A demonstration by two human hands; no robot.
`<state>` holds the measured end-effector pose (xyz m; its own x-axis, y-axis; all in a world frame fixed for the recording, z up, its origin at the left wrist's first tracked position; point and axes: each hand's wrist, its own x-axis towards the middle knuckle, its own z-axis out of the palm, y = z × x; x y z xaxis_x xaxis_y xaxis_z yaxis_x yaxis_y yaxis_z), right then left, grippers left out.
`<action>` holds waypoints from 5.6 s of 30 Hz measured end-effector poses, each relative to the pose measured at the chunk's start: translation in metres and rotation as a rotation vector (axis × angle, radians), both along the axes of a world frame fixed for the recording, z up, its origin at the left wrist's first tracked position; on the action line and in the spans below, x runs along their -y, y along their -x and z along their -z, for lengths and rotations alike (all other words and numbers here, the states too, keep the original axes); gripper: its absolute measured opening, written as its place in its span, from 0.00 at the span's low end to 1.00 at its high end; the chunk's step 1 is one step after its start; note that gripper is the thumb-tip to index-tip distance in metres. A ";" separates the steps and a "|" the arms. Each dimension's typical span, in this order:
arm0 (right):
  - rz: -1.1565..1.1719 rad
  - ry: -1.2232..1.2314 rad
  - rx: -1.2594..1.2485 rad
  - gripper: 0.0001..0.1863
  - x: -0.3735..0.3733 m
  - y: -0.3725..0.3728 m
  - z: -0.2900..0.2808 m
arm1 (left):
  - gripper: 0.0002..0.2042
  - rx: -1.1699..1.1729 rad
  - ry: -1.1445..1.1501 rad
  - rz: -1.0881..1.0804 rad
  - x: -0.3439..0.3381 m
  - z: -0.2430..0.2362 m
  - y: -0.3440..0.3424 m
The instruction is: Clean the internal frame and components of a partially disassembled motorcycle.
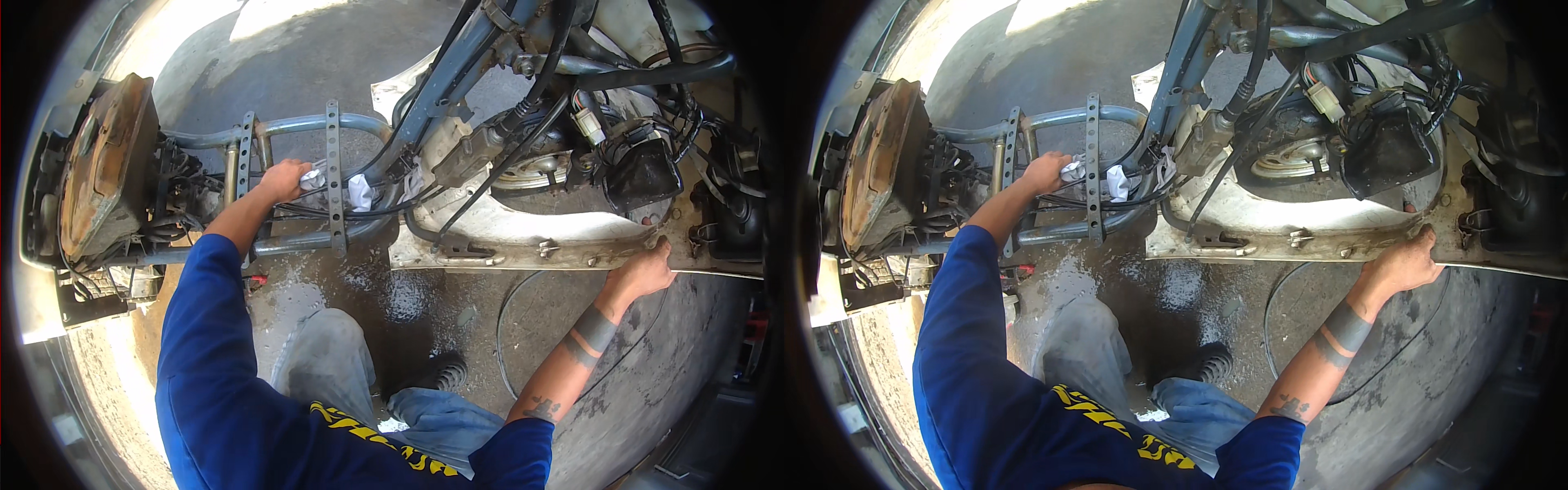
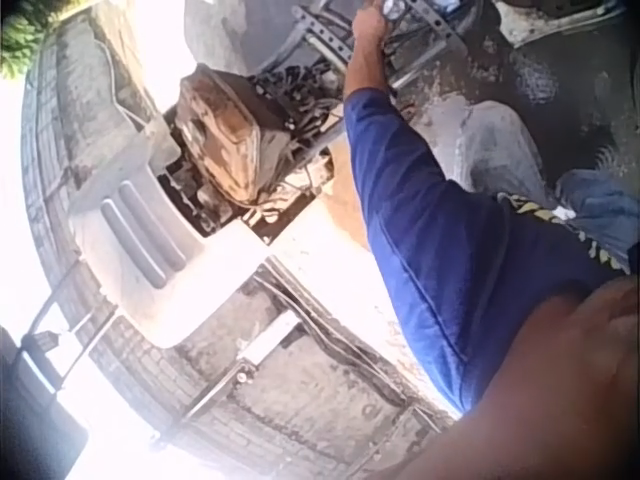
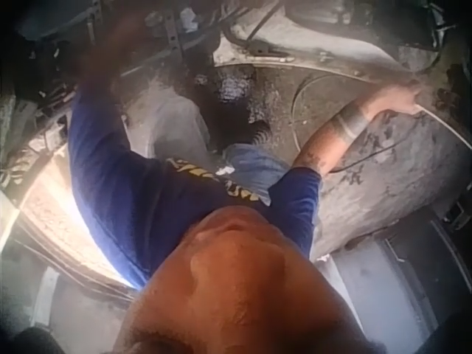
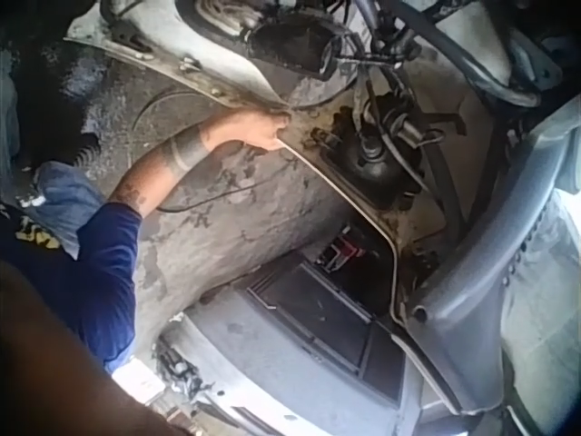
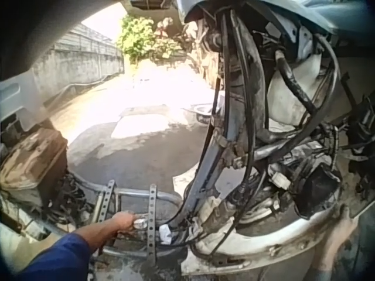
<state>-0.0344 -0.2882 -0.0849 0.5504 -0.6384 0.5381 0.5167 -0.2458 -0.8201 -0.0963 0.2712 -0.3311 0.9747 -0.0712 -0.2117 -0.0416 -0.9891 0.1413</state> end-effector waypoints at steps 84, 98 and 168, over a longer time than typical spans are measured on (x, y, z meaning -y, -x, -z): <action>-0.003 -0.026 -0.134 0.24 0.000 0.000 -0.002 | 0.26 0.064 -0.154 0.138 0.003 0.000 0.000; 0.021 -0.013 -0.126 0.22 -0.005 0.003 -0.003 | 0.28 -0.020 -0.283 0.240 0.008 0.032 -0.037; 0.103 0.072 -0.145 0.21 0.001 0.007 -0.007 | 0.09 -0.115 -0.667 0.002 -0.051 -0.011 -0.004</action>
<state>-0.0415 -0.2894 -0.0776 0.5590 -0.6584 0.5040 0.3634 -0.3517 -0.8627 -0.0926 0.3220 -0.3199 0.9433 0.1095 -0.3135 -0.0644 -0.8658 -0.4962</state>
